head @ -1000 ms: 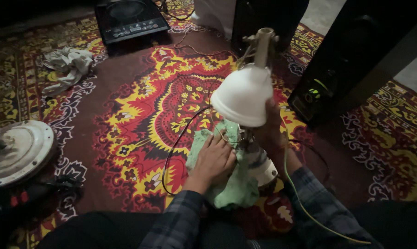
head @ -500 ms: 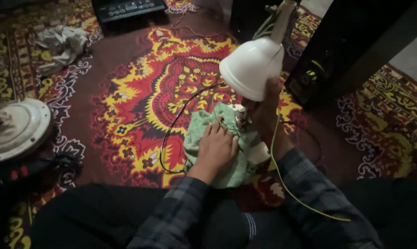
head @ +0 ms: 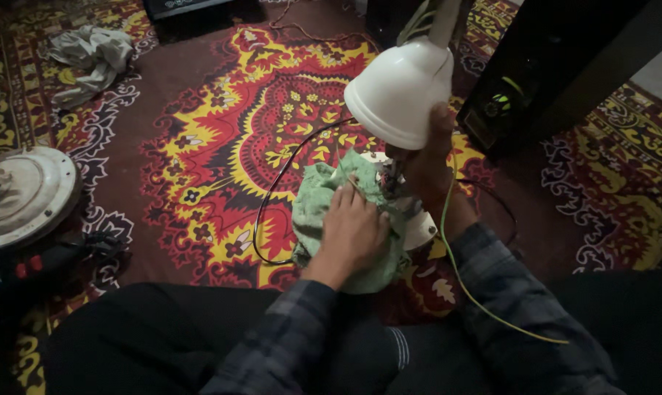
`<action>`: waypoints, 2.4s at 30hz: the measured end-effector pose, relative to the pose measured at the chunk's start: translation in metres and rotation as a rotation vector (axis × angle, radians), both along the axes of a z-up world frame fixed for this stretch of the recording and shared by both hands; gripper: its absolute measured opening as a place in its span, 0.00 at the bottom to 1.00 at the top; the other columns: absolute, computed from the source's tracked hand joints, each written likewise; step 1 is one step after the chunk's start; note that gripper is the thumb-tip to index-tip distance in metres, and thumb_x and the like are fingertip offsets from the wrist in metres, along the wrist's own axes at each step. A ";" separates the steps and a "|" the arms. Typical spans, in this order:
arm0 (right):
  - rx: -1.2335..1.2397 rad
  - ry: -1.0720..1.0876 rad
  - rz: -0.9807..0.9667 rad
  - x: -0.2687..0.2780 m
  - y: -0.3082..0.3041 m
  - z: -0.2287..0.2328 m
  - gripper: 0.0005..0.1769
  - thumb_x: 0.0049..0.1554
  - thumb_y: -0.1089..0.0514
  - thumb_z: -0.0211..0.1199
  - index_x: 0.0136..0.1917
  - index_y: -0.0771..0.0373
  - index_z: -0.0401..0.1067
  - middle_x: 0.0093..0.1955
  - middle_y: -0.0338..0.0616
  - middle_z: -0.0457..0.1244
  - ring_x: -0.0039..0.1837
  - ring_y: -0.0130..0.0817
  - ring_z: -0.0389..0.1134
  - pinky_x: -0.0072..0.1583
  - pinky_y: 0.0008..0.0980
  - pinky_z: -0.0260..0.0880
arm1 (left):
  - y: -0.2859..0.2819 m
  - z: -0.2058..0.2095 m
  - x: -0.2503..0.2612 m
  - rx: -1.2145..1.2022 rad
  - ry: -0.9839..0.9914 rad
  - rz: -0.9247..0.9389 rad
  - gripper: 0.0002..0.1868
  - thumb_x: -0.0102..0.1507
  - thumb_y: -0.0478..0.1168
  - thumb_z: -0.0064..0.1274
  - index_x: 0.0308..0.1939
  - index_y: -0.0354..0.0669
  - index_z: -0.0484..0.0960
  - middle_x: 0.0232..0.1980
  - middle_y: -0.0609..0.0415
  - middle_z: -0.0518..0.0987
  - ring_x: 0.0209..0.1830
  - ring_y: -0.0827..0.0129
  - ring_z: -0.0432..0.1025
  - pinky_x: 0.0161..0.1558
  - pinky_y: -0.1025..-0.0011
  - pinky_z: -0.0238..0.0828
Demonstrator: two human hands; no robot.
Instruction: The person wipes down the central housing and motor assembly of a ceiling fan with a green cloth, cleaning the various surfaces and the support rod.
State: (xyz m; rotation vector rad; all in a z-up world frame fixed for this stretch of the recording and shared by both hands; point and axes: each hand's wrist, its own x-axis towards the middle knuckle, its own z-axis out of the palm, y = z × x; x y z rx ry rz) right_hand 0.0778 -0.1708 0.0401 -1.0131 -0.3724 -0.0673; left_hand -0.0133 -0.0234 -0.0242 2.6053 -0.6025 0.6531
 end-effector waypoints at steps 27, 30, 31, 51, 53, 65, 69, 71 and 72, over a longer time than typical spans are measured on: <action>0.005 -0.015 -0.044 0.000 -0.012 -0.009 0.40 0.63 0.20 0.47 0.63 0.57 0.66 0.48 0.38 0.63 0.44 0.32 0.63 0.45 0.35 0.63 | 0.049 0.023 0.096 0.229 -0.024 -0.662 0.31 0.69 0.59 0.42 0.27 0.35 0.80 0.44 0.40 0.76 0.53 0.48 0.69 0.57 0.57 0.66; 0.059 0.046 0.000 0.001 -0.018 -0.018 0.40 0.64 0.21 0.50 0.63 0.59 0.67 0.47 0.38 0.63 0.44 0.33 0.62 0.44 0.35 0.61 | 0.042 0.017 0.075 0.194 0.035 -0.509 0.31 0.68 0.59 0.43 0.29 0.33 0.81 0.45 0.37 0.76 0.56 0.45 0.68 0.60 0.55 0.64; 0.077 0.086 0.036 0.004 -0.018 -0.020 0.41 0.63 0.20 0.50 0.62 0.60 0.68 0.48 0.39 0.64 0.45 0.34 0.63 0.45 0.35 0.62 | 0.040 0.013 0.067 0.208 0.090 -0.440 0.31 0.68 0.59 0.43 0.31 0.33 0.82 0.45 0.36 0.77 0.57 0.44 0.68 0.62 0.54 0.63; -0.168 -0.059 -0.100 -0.063 0.059 0.024 0.39 0.67 0.33 0.48 0.77 0.65 0.58 0.68 0.44 0.62 0.67 0.32 0.63 0.68 0.35 0.64 | -0.023 0.004 -0.029 0.046 -0.045 0.189 0.27 0.61 0.54 0.51 0.45 0.30 0.86 0.53 0.11 0.73 0.57 0.22 0.68 0.63 0.41 0.60; -0.161 -0.138 -0.186 -0.057 0.061 0.022 0.40 0.68 0.31 0.49 0.77 0.64 0.58 0.66 0.44 0.63 0.64 0.32 0.65 0.64 0.36 0.68 | -0.019 0.000 -0.027 0.007 -0.106 0.184 0.29 0.62 0.55 0.52 0.44 0.26 0.85 0.53 0.11 0.73 0.57 0.24 0.69 0.66 0.43 0.60; 0.089 0.046 0.037 0.010 -0.001 0.003 0.39 0.66 0.28 0.47 0.75 0.59 0.62 0.67 0.42 0.64 0.67 0.33 0.66 0.70 0.38 0.67 | 0.007 -0.003 0.012 -0.005 0.063 -0.067 0.34 0.63 0.63 0.52 0.34 0.28 0.84 0.51 0.29 0.76 0.61 0.34 0.66 0.67 0.46 0.58; 0.100 0.066 0.046 0.019 -0.009 0.004 0.38 0.66 0.29 0.46 0.75 0.58 0.62 0.67 0.41 0.64 0.67 0.33 0.66 0.70 0.38 0.67 | 0.013 0.004 0.018 0.030 0.055 -0.121 0.38 0.65 0.67 0.46 0.35 0.28 0.83 0.50 0.32 0.76 0.59 0.39 0.67 0.66 0.48 0.59; 0.108 0.075 0.055 0.021 -0.012 0.005 0.37 0.67 0.29 0.46 0.75 0.57 0.62 0.67 0.41 0.64 0.67 0.33 0.66 0.70 0.38 0.66 | 0.018 0.006 0.023 0.018 0.091 -0.157 0.38 0.66 0.67 0.44 0.35 0.29 0.83 0.48 0.33 0.77 0.57 0.41 0.67 0.64 0.49 0.60; 0.111 0.079 0.063 0.022 -0.014 0.006 0.37 0.67 0.30 0.46 0.75 0.57 0.62 0.67 0.41 0.64 0.67 0.33 0.66 0.70 0.38 0.66 | 0.021 0.006 0.026 0.015 0.104 -0.173 0.38 0.65 0.67 0.44 0.35 0.30 0.83 0.48 0.34 0.77 0.57 0.41 0.68 0.64 0.50 0.61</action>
